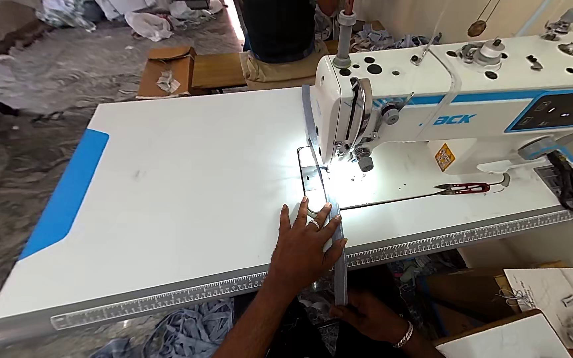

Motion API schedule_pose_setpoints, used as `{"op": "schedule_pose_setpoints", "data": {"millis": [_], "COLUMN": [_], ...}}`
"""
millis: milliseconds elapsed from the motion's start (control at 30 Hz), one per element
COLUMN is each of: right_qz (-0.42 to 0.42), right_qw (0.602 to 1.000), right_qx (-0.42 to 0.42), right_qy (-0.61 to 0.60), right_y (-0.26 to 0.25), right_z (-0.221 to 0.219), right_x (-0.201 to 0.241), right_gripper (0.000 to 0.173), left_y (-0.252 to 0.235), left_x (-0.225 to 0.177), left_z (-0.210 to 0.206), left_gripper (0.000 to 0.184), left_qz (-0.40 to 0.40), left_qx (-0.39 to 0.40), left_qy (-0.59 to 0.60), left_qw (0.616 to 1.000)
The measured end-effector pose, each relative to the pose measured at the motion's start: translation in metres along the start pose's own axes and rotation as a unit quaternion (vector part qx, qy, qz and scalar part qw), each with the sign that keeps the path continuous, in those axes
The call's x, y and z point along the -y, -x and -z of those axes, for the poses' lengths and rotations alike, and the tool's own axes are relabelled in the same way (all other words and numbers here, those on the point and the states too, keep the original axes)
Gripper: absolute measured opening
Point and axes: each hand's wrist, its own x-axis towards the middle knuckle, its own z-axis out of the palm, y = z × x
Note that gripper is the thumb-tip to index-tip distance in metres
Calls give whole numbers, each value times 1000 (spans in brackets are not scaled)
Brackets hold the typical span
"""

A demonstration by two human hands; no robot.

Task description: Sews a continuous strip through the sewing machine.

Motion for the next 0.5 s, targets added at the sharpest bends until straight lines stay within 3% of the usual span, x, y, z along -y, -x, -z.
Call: {"op": "schedule_pose_setpoints", "data": {"millis": [500], "right_qz": [-5], "right_qw": [1000], "right_qx": [5], "right_qy": [0], "right_y": [0], "right_z": [0], "right_x": [2], "right_gripper": [34], "left_y": [0], "left_x": [1], "left_z": [-1], "left_gripper": [55], "left_qz": [-3], "left_qx": [-9], "left_qy": [9], "left_qw": [1000]}}
